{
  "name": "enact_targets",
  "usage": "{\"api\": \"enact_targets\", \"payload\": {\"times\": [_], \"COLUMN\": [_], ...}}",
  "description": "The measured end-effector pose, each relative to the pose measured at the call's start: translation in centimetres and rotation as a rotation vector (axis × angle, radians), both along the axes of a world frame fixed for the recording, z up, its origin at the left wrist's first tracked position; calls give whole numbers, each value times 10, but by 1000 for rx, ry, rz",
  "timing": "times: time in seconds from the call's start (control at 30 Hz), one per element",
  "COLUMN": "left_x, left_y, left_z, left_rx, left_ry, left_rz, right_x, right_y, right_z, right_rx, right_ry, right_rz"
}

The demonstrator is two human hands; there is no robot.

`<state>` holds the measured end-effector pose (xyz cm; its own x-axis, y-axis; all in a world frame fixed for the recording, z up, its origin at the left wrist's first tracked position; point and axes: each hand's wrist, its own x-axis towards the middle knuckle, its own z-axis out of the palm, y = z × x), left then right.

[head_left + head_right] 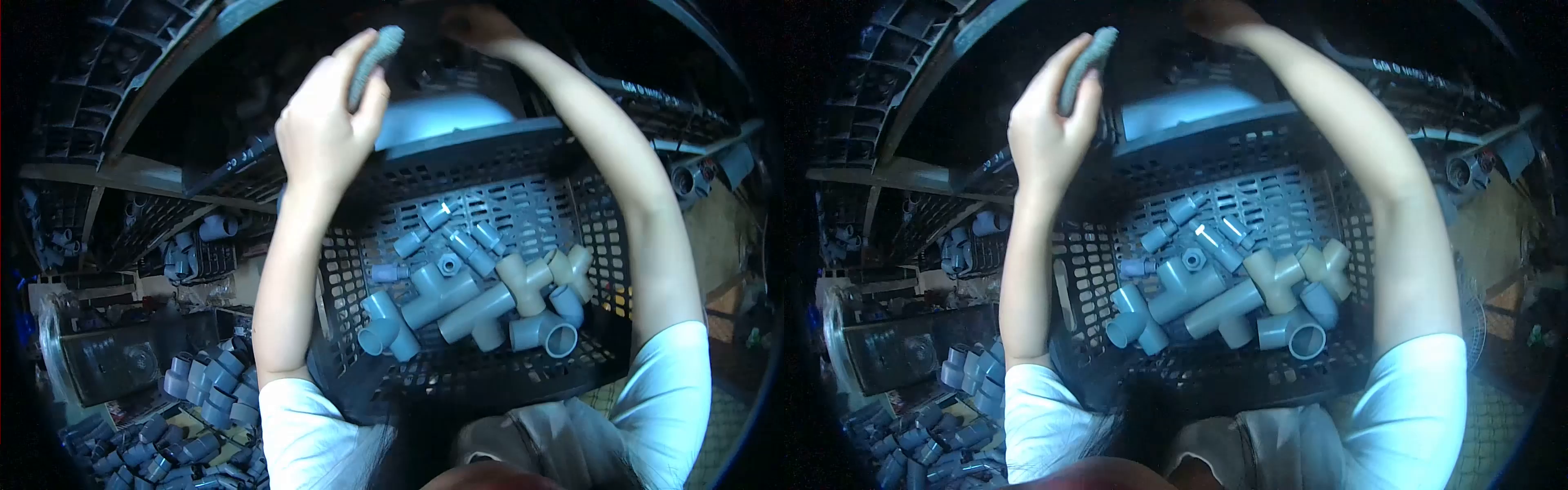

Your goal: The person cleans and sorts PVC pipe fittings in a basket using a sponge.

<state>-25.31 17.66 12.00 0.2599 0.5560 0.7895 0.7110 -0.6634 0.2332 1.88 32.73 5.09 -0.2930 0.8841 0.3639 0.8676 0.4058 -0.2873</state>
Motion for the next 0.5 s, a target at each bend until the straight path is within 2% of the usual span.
{"api": "enact_targets", "payload": {"times": [0.07, 0.1, 0.13, 0.2, 0.27, 0.33, 0.37, 0.43, 0.5], "left_x": [-5, -7, -8, -10, -18, -25, -25, -19, -5], "left_y": [-2, 0, 1, -11, -15, -8, -7, -12, -14], "left_z": [-3, -3, -2, -1, -8, -15, -16, -16, -10], "left_rx": [-67, -89, -42, -113, -118, -41, -41, -148, -189], "left_ry": [-52, -71, -98, -139, -153, -115, -118, -129, -131], "left_rz": [-33, -46, -95, -72, -63, -47, -34, -121, -120], "right_x": [-11, -20, -32, -53, -68, -63, -55, -50, -53], "right_y": [-20, -40, -59, -104, -152, -187, -200, -229, -247], "right_z": [28, 48, 58, 75, 91, 70, 74, 55, 4], "right_rx": [37, 20, 246, 427, 419, 752, 724, 200, -252], "right_ry": [140, 47, -37, -153, -164, -72, -85, -173, -243], "right_rz": [61, 200, 308, 388, 482, 634, 724, 738, 506]}}
